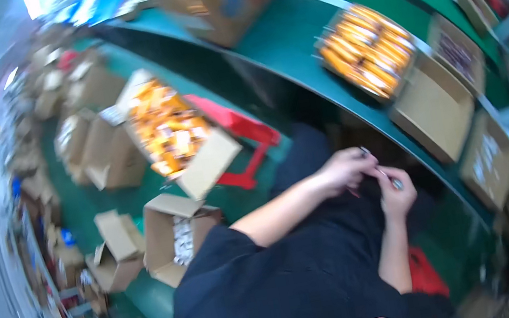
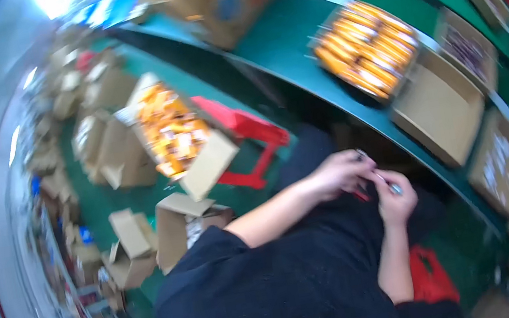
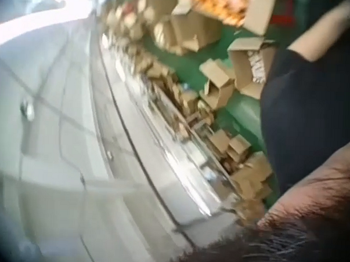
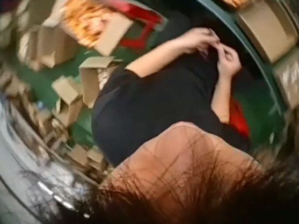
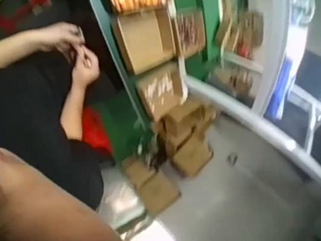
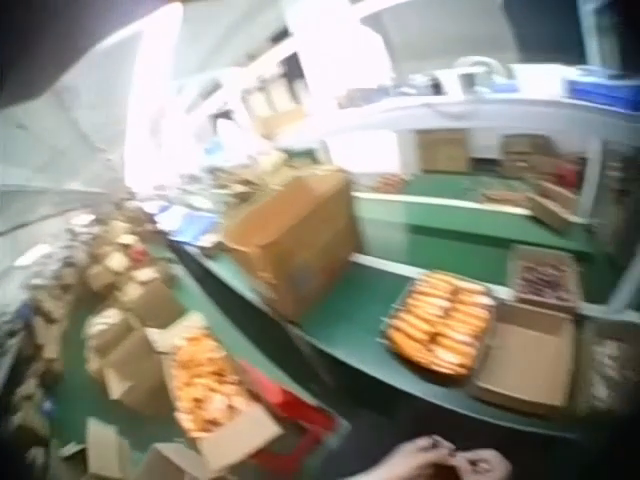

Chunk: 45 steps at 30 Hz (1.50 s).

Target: The person assembles electronic modules by hand on a factory production line, then places the completed modules into plastic trays.

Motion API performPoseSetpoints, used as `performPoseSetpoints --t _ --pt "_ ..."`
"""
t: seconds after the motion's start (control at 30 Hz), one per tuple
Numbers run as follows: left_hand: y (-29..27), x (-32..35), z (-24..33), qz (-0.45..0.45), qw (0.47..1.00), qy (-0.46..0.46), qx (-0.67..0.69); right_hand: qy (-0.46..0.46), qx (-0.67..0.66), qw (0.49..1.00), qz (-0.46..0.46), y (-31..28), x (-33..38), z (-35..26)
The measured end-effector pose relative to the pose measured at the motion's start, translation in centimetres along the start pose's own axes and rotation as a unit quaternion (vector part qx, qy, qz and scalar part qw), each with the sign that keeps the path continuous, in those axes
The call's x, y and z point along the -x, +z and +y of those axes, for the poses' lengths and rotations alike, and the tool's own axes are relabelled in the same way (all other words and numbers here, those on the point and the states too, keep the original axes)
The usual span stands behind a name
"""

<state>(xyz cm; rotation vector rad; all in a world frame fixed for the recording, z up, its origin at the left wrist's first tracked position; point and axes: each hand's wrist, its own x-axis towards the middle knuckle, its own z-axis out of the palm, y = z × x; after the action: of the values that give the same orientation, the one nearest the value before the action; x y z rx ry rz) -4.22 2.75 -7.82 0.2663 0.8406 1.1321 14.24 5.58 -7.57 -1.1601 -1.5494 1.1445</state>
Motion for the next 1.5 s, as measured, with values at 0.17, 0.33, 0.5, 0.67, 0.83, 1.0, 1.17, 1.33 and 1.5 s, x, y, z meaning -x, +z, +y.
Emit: performPoseSetpoints --t 0.17,0.33,0.5,0.67,0.83,1.0,1.17,1.33,1.5 --pt "-0.5 0.2 0.4 0.098 0.958 0.103 -0.249 0.069 -0.136 0.987 0.047 -1.5 0.8 1.0" --pt "-1.2 0.3 1.8 0.104 0.970 0.016 -0.218 -0.074 -0.062 0.988 0.122 -8.4 -0.9 -2.2" --pt "-0.6 0.4 1.9 0.095 0.963 0.050 -0.246 -0.148 0.215 0.884 0.386 -15.8 -7.4 -6.5" --pt "-0.5 1.0 1.7 0.057 0.984 0.068 -0.151 0.021 0.362 0.897 0.254 -20.7 -9.6 -5.9" --pt "-1.7 1.7 1.9 -0.010 0.996 0.082 0.025 0.064 0.421 0.881 0.206 -21.9 -9.1 -5.2" --pt "0.2 2.6 3.8 -0.061 0.991 0.111 0.050 -0.031 0.443 0.858 0.257 -21.6 -8.5 -4.3" --pt "2.1 3.5 4.1 -0.082 0.983 0.156 0.052 -0.012 0.137 0.949 0.283 -16.4 -5.9 -5.9" --pt "3.2 3.7 3.5 -0.074 0.980 0.174 0.066 -0.020 -0.081 0.994 0.065 -8.4 -3.3 -7.7" --pt "2.9 3.8 3.9 -0.096 0.982 0.137 0.088 0.038 -0.065 0.997 0.006 -5.2 -1.9 -7.4"
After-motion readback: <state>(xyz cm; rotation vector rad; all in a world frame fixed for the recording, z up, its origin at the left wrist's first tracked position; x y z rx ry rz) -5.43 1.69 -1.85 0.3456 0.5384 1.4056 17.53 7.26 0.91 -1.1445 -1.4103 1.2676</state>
